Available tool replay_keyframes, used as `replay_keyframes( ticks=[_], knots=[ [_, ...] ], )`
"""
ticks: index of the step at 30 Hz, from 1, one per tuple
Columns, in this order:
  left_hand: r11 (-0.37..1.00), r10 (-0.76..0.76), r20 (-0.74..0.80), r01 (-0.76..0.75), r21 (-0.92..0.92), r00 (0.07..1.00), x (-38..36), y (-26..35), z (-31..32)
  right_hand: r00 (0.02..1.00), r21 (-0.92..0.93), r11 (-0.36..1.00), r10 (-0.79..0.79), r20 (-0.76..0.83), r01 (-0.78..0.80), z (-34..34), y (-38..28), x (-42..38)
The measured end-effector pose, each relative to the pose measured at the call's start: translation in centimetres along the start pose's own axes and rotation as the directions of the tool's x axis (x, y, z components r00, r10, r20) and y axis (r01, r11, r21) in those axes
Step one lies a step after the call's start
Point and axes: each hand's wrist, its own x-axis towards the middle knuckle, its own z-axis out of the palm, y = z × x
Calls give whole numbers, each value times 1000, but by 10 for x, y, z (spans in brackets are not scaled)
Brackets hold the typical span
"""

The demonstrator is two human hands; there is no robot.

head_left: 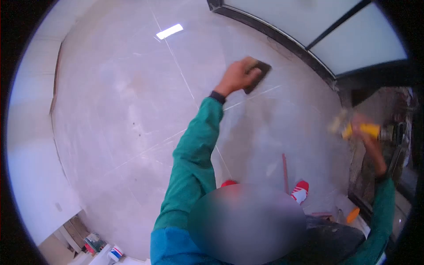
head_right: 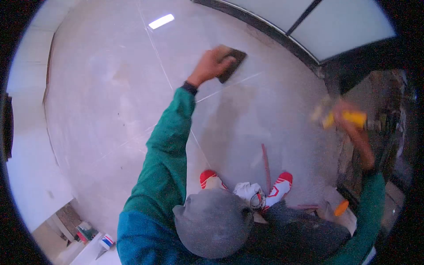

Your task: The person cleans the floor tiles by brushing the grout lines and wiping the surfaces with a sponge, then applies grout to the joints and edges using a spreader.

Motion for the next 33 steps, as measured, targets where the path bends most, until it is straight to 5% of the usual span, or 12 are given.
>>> replay_keyframes(
  ticks=[3, 6, 8, 10, 15, 16, 18, 23, 27, 29, 32, 33],
  knots=[
    [949, -202, -447, 287, 130, 871, -50, 17, -76, 853, -122, 848, -521, -16, 515, 66, -30, 95],
    [867, -497, -771, 276, -416, 398, -118, 66, -112, 642, -43, 651, -755, -129, 758, 176, -56, 171],
    [764, -555, -689, 613, -202, 465, -185, 83, -105, 678, 35, 683, -716, -166, 730, 256, -76, 215],
    [704, -615, -537, 709, -45, 577, -239, 113, -73, 780, 185, 758, -601, -175, 626, 315, -110, 237],
    [475, -871, -297, 824, -309, 391, -297, 183, 11, 946, 292, 900, -313, -80, 322, 397, -140, 255],
    [432, -892, -323, 808, -400, 317, -296, 189, 19, 949, 287, 905, -309, -61, 313, 407, -129, 254],
    [375, -915, -334, 783, -497, 226, -299, 195, 26, 687, 301, 634, -718, -113, 713, 416, -97, 244],
    [420, -904, -288, 786, -454, 317, -301, 182, 48, 580, 298, 639, -769, 270, 709, 324, -30, 195],
    [457, -889, -190, 771, -443, 417, -315, 188, 66, 735, 87, 799, -585, 342, 595, 177, 31, 144],
    [358, -929, -108, 786, -505, 354, -316, 201, 70, 888, -69, 909, -382, 257, 411, 102, 77, 115],
    [394, -916, -90, 828, -398, 392, -344, 200, 96, 955, -42, 963, -258, 149, 266, 21, 113, 86],
    [406, -909, -92, 816, -411, 406, -338, 200, 97, 963, -207, 942, -244, 111, 262, 6, 99, 84]
  ],
)
